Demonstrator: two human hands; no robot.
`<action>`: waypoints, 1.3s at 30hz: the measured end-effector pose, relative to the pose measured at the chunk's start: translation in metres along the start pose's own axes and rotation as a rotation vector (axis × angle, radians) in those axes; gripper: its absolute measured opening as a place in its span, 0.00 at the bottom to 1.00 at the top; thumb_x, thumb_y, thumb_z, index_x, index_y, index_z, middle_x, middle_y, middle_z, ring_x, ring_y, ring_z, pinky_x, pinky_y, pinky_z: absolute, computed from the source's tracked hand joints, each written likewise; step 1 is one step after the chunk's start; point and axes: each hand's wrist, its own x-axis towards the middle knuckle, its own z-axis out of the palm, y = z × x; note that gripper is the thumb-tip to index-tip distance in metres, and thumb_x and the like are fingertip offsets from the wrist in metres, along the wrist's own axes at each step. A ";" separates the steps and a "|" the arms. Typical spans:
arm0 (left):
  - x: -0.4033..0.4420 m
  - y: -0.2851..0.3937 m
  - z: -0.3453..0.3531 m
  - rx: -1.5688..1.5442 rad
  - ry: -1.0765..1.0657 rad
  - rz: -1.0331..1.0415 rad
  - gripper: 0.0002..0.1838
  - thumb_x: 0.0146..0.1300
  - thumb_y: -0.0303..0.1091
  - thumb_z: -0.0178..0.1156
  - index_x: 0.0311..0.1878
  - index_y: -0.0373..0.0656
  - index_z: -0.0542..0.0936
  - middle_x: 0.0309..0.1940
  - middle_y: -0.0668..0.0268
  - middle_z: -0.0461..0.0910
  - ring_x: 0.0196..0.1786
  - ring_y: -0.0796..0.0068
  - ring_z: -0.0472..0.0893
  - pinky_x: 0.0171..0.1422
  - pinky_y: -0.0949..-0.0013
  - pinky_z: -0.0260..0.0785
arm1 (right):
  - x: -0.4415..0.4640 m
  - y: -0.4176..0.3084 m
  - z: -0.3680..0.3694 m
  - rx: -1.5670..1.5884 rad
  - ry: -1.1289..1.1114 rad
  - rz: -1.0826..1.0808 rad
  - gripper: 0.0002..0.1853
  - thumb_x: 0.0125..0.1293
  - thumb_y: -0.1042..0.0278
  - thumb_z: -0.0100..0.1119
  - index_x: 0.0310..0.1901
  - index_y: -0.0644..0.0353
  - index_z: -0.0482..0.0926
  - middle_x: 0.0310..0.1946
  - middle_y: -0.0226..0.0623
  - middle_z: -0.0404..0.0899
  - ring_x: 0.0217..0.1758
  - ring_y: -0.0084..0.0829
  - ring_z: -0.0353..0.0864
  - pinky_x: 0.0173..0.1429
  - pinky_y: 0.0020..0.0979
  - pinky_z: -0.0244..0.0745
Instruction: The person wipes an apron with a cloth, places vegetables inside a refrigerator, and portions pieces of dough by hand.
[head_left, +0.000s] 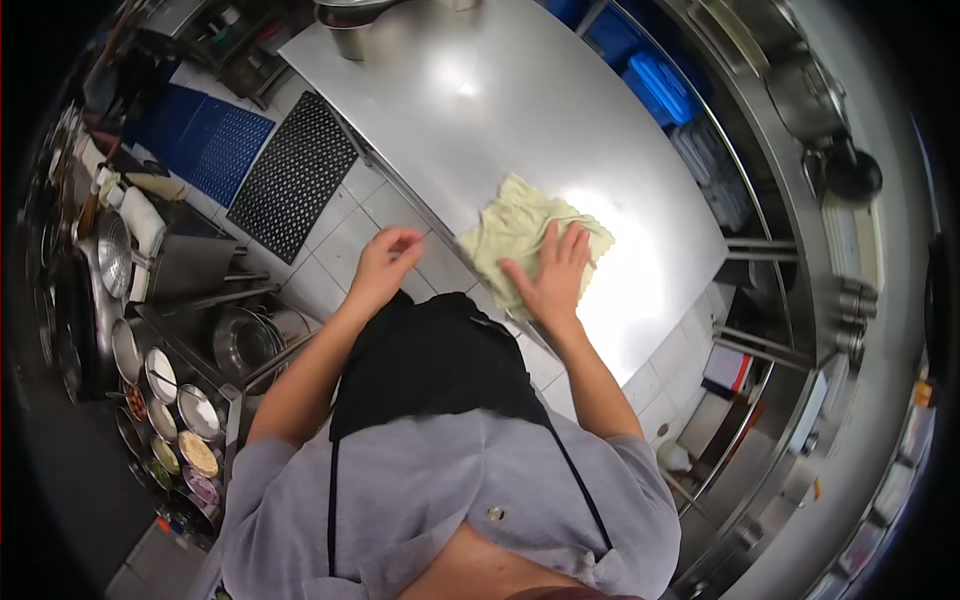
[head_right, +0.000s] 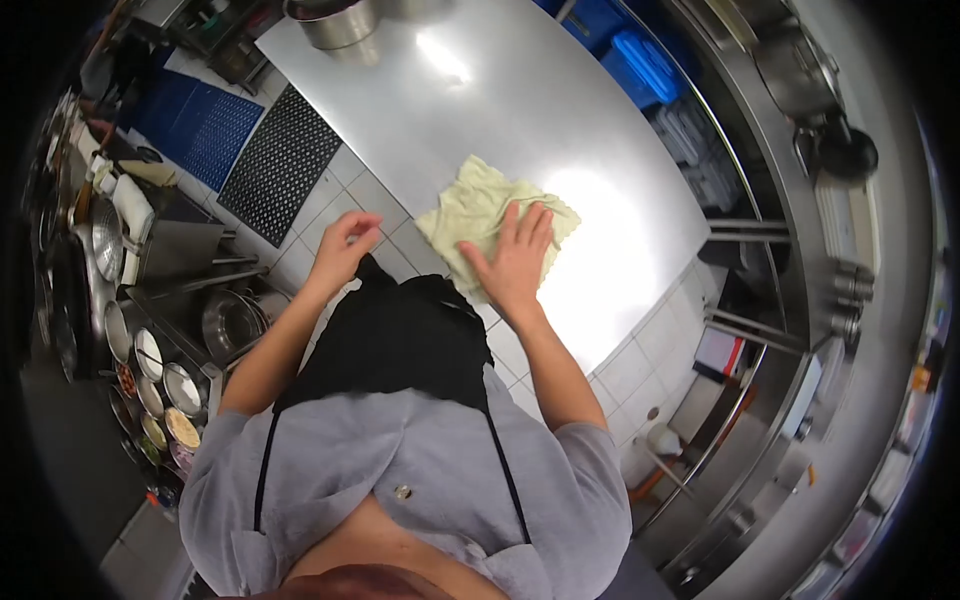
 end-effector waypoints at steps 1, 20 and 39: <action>-0.012 -0.008 -0.013 -0.052 0.040 -0.105 0.13 0.66 0.30 0.65 0.53 0.39 0.83 0.44 0.66 0.82 0.47 0.77 0.80 0.51 0.70 0.74 | 0.012 -0.013 0.006 -0.121 -0.049 -0.023 0.51 0.67 0.34 0.61 0.75 0.73 0.57 0.75 0.77 0.49 0.80 0.72 0.43 0.80 0.61 0.41; 0.034 -0.100 -0.159 -0.628 0.142 -0.435 0.21 0.74 0.50 0.57 0.59 0.46 0.80 0.51 0.68 0.81 0.53 0.76 0.78 0.56 0.69 0.72 | 0.177 -0.210 0.119 0.389 -0.224 -0.607 0.27 0.76 0.65 0.50 0.74 0.63 0.66 0.76 0.54 0.62 0.83 0.55 0.50 0.83 0.54 0.43; 0.148 -0.032 -0.348 -1.133 0.233 0.036 0.25 0.78 0.39 0.49 0.72 0.34 0.68 0.65 0.56 0.76 0.67 0.62 0.77 0.74 0.58 0.67 | 0.315 -0.386 0.197 1.178 -1.194 0.082 0.21 0.69 0.61 0.68 0.58 0.65 0.82 0.52 0.34 0.85 0.55 0.25 0.81 0.63 0.31 0.73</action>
